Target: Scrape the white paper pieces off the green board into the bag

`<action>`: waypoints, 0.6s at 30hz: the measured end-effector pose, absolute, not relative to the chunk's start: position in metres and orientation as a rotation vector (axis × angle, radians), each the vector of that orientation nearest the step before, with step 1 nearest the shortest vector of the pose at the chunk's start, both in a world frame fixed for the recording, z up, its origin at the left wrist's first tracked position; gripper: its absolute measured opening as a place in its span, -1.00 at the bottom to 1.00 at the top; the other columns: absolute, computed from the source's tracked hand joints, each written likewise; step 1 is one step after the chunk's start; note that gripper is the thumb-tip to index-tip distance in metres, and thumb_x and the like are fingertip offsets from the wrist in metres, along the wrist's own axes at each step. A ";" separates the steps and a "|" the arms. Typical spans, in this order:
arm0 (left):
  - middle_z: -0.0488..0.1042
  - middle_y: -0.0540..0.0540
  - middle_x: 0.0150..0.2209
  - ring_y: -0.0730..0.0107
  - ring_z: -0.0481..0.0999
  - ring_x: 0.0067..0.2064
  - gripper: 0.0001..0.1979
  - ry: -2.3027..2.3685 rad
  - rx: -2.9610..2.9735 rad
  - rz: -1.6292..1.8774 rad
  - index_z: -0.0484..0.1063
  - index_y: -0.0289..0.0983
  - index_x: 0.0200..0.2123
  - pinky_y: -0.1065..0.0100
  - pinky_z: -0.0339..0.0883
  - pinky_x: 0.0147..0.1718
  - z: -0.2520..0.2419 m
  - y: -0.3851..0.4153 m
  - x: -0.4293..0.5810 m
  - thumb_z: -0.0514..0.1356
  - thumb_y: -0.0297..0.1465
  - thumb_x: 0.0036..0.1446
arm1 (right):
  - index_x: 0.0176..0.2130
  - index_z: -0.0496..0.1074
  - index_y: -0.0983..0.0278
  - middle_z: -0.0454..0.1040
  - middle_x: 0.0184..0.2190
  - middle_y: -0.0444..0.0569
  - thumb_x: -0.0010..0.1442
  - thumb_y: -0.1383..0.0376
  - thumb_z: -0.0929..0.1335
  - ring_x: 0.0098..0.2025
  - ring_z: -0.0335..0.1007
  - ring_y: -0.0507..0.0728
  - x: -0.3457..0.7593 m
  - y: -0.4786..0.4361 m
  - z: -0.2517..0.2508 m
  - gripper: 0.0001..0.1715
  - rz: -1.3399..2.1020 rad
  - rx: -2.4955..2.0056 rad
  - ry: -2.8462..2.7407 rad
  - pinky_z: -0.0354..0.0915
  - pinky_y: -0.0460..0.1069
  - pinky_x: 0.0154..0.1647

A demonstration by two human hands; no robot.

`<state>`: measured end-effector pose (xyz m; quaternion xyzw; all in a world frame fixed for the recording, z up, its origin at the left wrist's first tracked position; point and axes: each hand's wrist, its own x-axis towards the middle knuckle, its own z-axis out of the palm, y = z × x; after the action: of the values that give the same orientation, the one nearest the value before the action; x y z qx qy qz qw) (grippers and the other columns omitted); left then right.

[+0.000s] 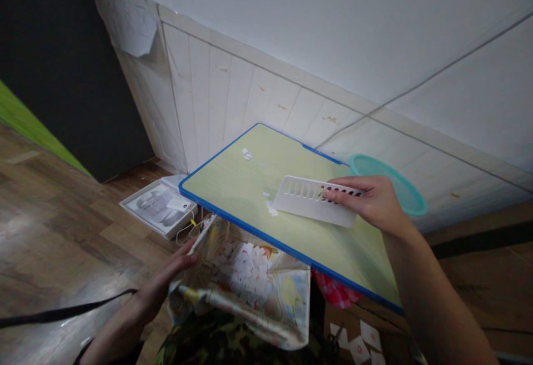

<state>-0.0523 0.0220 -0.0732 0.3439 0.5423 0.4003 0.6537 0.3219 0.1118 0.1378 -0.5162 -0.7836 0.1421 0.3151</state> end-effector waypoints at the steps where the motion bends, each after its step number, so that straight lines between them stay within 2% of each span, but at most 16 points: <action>1: 0.16 -0.09 0.38 0.02 -0.01 0.41 -0.33 1.225 0.764 0.904 0.24 -0.22 0.32 0.02 -0.11 0.34 -0.074 0.022 -0.053 0.14 -0.14 0.17 | -0.30 0.66 0.19 0.66 -0.33 -0.01 0.07 0.08 0.48 -0.35 0.59 0.19 0.322 0.110 0.139 -0.74 0.367 -1.356 -2.063 0.46 -0.04 -0.41; 4: 0.10 -0.06 0.40 0.02 0.00 0.41 -0.32 1.232 0.754 0.882 0.20 -0.22 0.33 0.03 -0.08 0.34 -0.074 0.022 -0.053 0.12 -0.13 0.18 | -0.31 0.66 0.17 0.66 -0.35 -0.02 0.08 0.08 0.47 -0.37 0.59 0.18 0.324 0.106 0.141 -0.75 0.370 -1.364 -2.084 0.47 -0.04 -0.41; 10: 0.12 -0.05 0.40 0.01 0.01 0.41 -0.28 1.242 0.844 0.865 0.17 -0.25 0.35 0.04 0.02 0.32 -0.074 0.022 -0.054 0.09 -0.10 0.17 | -0.32 0.66 0.16 0.66 -0.34 -0.04 0.08 0.07 0.47 -0.36 0.60 0.20 0.334 0.105 0.145 -0.75 0.293 -1.423 -2.118 0.47 -0.03 -0.40; 16: 0.21 -0.09 0.37 0.05 0.09 0.39 -0.27 1.207 0.782 0.867 0.15 -0.29 0.36 0.11 0.02 0.32 -0.068 0.024 -0.050 0.09 -0.13 0.17 | -0.30 0.66 0.14 0.66 -0.32 -0.04 0.08 0.09 0.48 -0.35 0.60 0.20 0.340 0.094 0.141 -0.78 0.306 -1.438 -2.059 0.48 -0.03 -0.41; 18: 0.28 -0.07 0.33 0.02 0.15 0.37 -0.30 1.268 0.854 0.874 0.21 -0.26 0.33 0.09 0.06 0.31 -0.064 0.024 -0.049 0.09 -0.13 0.16 | -0.31 0.66 0.13 0.66 -0.34 -0.05 0.08 0.08 0.48 -0.37 0.60 0.21 0.342 0.087 0.138 -0.78 0.344 -1.427 -2.083 0.49 -0.02 -0.41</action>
<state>-0.0486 0.0236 -0.0642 0.3738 0.5553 0.3828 0.6367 0.3421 0.0873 0.1376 -0.5354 -0.7818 0.1293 0.2923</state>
